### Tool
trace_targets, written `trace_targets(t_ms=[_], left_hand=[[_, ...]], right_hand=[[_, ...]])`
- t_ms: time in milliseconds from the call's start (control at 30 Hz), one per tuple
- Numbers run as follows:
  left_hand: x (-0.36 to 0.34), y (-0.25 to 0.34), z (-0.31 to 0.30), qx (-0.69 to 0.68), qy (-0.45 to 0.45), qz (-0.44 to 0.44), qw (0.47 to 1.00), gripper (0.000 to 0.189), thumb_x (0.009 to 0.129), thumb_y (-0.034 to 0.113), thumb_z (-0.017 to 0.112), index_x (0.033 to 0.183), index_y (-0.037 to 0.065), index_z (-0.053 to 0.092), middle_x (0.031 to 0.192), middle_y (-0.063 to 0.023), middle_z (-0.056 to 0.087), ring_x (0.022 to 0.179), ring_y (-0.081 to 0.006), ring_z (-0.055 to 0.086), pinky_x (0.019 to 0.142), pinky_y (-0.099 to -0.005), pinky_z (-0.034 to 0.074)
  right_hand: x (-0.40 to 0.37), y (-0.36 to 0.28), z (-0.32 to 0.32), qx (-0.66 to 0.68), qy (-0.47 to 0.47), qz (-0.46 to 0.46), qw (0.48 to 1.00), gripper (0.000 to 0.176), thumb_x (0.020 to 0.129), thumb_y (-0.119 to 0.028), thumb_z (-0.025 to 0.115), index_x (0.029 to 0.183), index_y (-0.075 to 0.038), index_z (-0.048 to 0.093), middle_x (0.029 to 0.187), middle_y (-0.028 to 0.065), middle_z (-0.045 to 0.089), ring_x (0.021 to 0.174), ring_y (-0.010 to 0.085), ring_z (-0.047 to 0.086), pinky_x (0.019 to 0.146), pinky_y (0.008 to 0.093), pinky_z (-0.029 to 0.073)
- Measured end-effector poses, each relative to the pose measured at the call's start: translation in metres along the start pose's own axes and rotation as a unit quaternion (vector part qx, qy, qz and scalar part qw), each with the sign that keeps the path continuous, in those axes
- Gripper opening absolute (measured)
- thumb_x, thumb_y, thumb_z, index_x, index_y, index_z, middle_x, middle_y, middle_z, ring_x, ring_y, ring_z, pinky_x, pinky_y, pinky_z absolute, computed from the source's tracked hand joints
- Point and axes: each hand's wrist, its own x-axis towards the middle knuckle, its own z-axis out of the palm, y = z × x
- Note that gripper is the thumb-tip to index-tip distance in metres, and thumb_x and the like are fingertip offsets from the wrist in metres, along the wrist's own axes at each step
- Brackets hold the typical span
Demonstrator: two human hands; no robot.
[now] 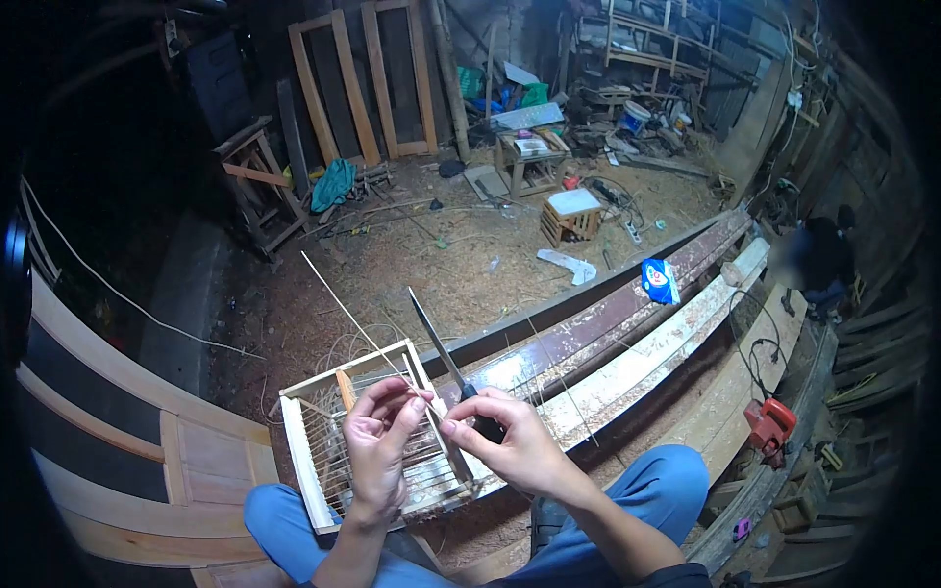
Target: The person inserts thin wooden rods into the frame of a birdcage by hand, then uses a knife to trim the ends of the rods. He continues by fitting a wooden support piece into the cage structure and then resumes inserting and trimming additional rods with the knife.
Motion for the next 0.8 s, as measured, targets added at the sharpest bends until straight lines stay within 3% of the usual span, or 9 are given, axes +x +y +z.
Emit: trace_targets(t_ms=[67, 133, 167, 267, 333, 467, 533, 633, 800], left_hand=[[0.0, 0.0, 0.003, -0.011, -0.013, 0.007, 1.0, 0.031, 0.099, 0.003, 0.069, 0.129, -0.003, 0.062, 0.116, -0.0161, 0.075, 0.108, -0.017, 0.071, 0.1, -0.0311, 0.055], [-0.001, 0.0, 0.004, 0.027, -0.047, 0.009, 0.998, 0.03, 0.105, 0.008, 0.063, 0.133, -0.002, 0.061, 0.121, -0.0155, 0.074, 0.113, -0.017, 0.069, 0.1, -0.031, 0.054], [-0.003, -0.002, 0.005, 0.043, -0.097, -0.018, 0.994, 0.03, 0.106, 0.01, 0.061, 0.134, -0.002, 0.061, 0.122, -0.0148, 0.073, 0.113, -0.0169, 0.068, 0.1, -0.0311, 0.054], [-0.015, 0.002, 0.011, 0.085, -0.199, -0.147, 0.965, 0.034, 0.109, 0.017, 0.059, 0.138, -0.001, 0.059, 0.119, -0.0123, 0.072, 0.108, -0.016, 0.069, 0.096, -0.0301, 0.055], [-0.025, -0.001, 0.013, 0.132, -0.255, -0.146, 0.947, 0.036, 0.107, 0.016, 0.064, 0.138, -0.001, 0.059, 0.116, -0.0112, 0.073, 0.103, -0.0148, 0.07, 0.091, -0.0293, 0.057], [-0.023, 0.009, 0.014, 0.174, -0.312, -0.182, 0.916, 0.03, 0.104, 0.014, 0.068, 0.129, -0.003, 0.065, 0.101, -0.0079, 0.075, 0.093, -0.012, 0.071, 0.084, -0.0282, 0.058], [-0.026, 0.008, 0.016, 0.17, -0.297, -0.16, 0.926, 0.025, 0.105, 0.013, 0.066, 0.124, -0.003, 0.067, 0.098, -0.0069, 0.074, 0.088, -0.0098, 0.069, 0.08, -0.0266, 0.057], [-0.023, 0.013, 0.016, 0.202, -0.233, -0.135, 0.941, 0.022, 0.106, 0.01, 0.065, 0.122, -0.002, 0.069, 0.099, -0.0061, 0.074, 0.084, -0.0068, 0.065, 0.074, -0.0225, 0.053], [-0.013, 0.004, 0.009, 0.248, -0.139, -0.063, 0.957, 0.022, 0.105, 0.012, 0.067, 0.121, -0.001, 0.073, 0.102, -0.0036, 0.075, 0.09, -0.0047, 0.064, 0.079, -0.0225, 0.051]], right_hand=[[-0.001, 0.002, 0.001, 0.044, 0.035, 0.022, 0.998, 0.019, 0.098, -0.021, 0.077, 0.106, -0.004, 0.077, 0.093, 0.0044, 0.068, 0.091, 0.0103, 0.063, 0.074, 0.0263, 0.049], [0.0, -0.003, 0.002, 0.226, 0.089, 0.056, 0.969, 0.017, 0.101, -0.019, 0.074, 0.109, -0.005, 0.076, 0.095, 0.001, 0.066, 0.082, 0.0053, 0.062, 0.062, 0.0213, 0.047], [0.003, -0.004, 0.002, 0.255, 0.136, 0.015, 0.957, 0.016, 0.103, -0.018, 0.072, 0.112, -0.004, 0.074, 0.094, -0.0013, 0.065, 0.072, 0.002, 0.06, 0.053, 0.0193, 0.045], [0.009, -0.006, -0.005, 0.277, 0.237, -0.013, 0.931, 0.016, 0.103, -0.017, 0.073, 0.108, -0.002, 0.072, 0.082, -0.0036, 0.063, 0.063, 0.0015, 0.058, 0.051, 0.0205, 0.043], [0.014, -0.007, -0.006, 0.309, 0.283, -0.029, 0.908, 0.013, 0.103, -0.017, 0.073, 0.107, -0.005, 0.07, 0.069, -0.0068, 0.057, 0.056, 0.0008, 0.05, 0.05, 0.0202, 0.037], [0.017, -0.006, -0.005, 0.306, 0.318, -0.048, 0.896, 0.015, 0.103, -0.018, 0.073, 0.111, -0.005, 0.07, 0.074, -0.0066, 0.057, 0.057, 0.0008, 0.047, 0.049, 0.0203, 0.037], [0.017, -0.007, -0.004, 0.3, 0.323, -0.06, 0.896, 0.018, 0.103, -0.018, 0.073, 0.114, -0.005, 0.069, 0.08, -0.0054, 0.058, 0.061, 0.001, 0.049, 0.05, 0.0203, 0.037], [0.017, -0.005, -0.004, 0.245, 0.341, -0.071, 0.905, 0.033, 0.097, -0.015, 0.08, 0.126, -0.005, 0.066, 0.112, -0.0006, 0.048, 0.079, 0.0034, 0.051, 0.058, 0.0199, 0.04], [0.016, -0.003, -0.006, 0.104, 0.398, -0.079, 0.908, 0.036, 0.092, -0.012, 0.085, 0.119, -0.005, 0.064, 0.107, -0.0011, 0.046, 0.078, 0.0042, 0.041, 0.069, 0.0192, 0.04]])
